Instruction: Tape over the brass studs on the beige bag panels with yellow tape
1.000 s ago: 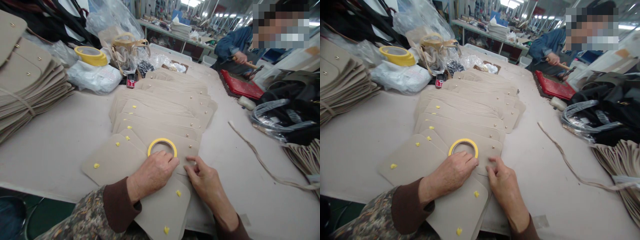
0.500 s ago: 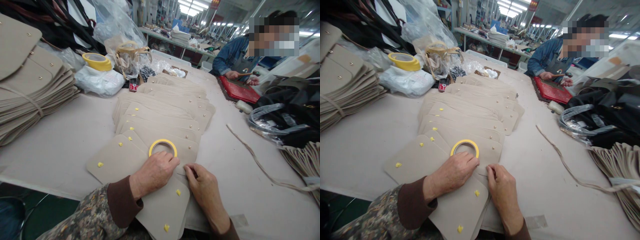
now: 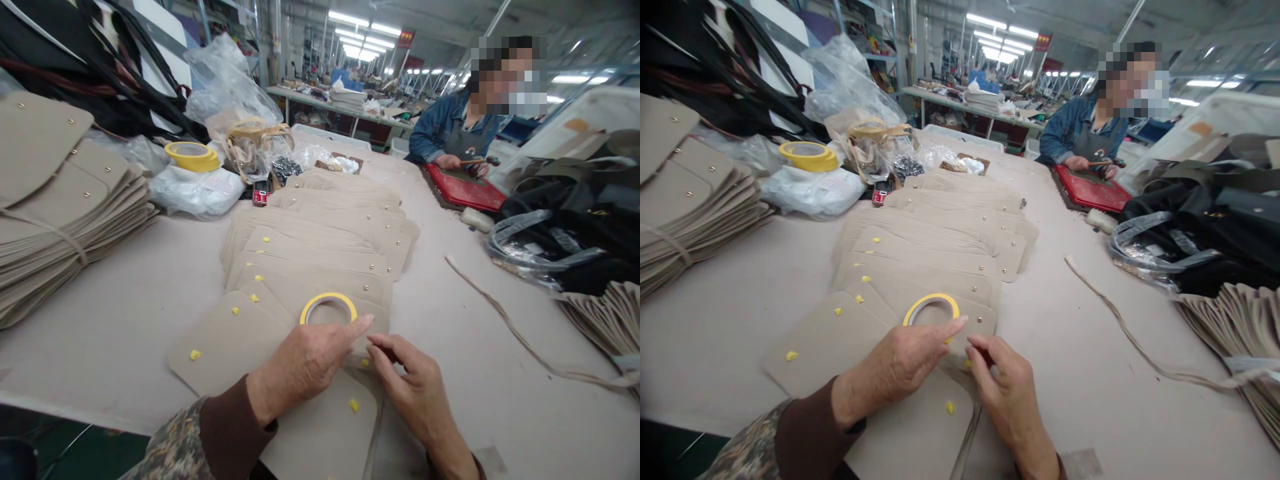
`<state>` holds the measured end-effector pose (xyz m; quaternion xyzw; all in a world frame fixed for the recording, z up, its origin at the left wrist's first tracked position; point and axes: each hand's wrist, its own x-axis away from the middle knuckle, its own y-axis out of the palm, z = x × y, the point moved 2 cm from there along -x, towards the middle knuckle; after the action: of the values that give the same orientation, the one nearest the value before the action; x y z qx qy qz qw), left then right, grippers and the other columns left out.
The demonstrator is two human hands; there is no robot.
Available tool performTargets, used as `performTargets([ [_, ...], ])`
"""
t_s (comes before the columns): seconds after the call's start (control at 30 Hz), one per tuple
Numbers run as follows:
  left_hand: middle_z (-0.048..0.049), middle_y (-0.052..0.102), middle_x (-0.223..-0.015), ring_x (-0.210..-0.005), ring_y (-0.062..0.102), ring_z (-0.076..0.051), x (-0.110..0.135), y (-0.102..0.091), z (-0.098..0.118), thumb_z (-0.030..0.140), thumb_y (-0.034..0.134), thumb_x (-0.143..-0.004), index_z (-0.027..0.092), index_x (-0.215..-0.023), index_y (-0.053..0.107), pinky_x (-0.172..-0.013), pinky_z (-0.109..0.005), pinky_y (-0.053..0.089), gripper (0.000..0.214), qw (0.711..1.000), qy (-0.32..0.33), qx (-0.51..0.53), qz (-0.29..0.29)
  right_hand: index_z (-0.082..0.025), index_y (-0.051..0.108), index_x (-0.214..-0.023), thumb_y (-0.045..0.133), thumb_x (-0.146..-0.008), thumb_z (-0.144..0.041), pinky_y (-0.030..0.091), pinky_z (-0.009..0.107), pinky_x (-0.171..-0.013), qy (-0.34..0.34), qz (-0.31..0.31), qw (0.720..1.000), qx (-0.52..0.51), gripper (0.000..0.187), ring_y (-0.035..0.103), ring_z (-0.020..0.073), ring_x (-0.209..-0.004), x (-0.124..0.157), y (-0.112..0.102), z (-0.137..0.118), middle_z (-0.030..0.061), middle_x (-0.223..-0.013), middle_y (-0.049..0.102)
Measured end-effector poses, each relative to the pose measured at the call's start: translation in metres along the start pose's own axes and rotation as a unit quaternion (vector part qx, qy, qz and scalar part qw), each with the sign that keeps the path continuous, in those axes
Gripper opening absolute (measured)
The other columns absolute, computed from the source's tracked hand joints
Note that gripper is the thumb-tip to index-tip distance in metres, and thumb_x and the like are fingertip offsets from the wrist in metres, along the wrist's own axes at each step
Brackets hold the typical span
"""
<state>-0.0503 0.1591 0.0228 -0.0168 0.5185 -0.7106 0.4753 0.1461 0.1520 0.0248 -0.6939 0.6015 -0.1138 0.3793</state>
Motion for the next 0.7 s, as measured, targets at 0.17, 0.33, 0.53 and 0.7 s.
performTargets([
  [0.17, -0.0110, 0.069, -0.101, -0.087, 0.069, -0.021, -0.003, 0.001, 0.004, 0.020, 0.034, -0.101, 0.011, -0.140, 0.029, -0.073, -0.032, 0.059, 0.040, 1.000, -0.023, -0.015, 0.004, -0.019, 0.059, -0.112, 0.054, -0.089, -0.006, 0.052, 0.027, -0.081, -0.169, 0.038, 0.984, 0.031, 0.026, 0.064, 0.0164, -0.090, -0.003, 0.008, -0.013, 0.0068, -0.098, 0.068],
  [0.33, -0.0087, 0.069, -0.093, -0.079, 0.069, -0.021, -0.003, 0.002, 0.008, 0.019, 0.034, -0.101, 0.011, -0.131, 0.036, -0.067, -0.032, 0.058, 0.031, 1.000, -0.009, -0.017, 0.003, -0.018, 0.059, -0.100, 0.051, -0.090, -0.003, 0.053, 0.027, -0.076, -0.221, 0.033, 0.973, 0.059, 0.020, 0.063, 0.0165, -0.082, -0.008, 0.011, -0.019, 0.0068, -0.089, 0.068],
  [0.53, -0.0023, 0.064, -0.084, -0.073, 0.064, -0.018, -0.001, 0.004, 0.008, 0.017, 0.035, -0.100, 0.018, -0.106, 0.049, -0.066, -0.030, 0.053, 0.015, 1.000, -0.022, 0.007, -0.017, -0.018, 0.058, -0.087, 0.050, -0.088, -0.005, 0.050, 0.024, -0.064, -0.213, 0.088, 0.969, 0.086, 0.016, 0.062, 0.0142, -0.067, -0.006, 0.018, -0.022, 0.0033, -0.072, 0.065],
  [0.7, -0.0004, 0.057, -0.074, -0.064, 0.057, -0.017, -0.004, 0.002, 0.009, 0.015, 0.031, -0.100, 0.019, -0.091, 0.050, -0.055, -0.027, 0.045, 0.022, 0.998, -0.029, -0.049, 0.008, -0.018, 0.062, -0.084, 0.051, -0.086, -0.007, 0.049, 0.020, -0.060, -0.178, 0.135, 0.972, 0.074, 0.015, 0.060, 0.0109, -0.058, -0.005, 0.020, -0.023, 0.0004, -0.068, 0.064],
])
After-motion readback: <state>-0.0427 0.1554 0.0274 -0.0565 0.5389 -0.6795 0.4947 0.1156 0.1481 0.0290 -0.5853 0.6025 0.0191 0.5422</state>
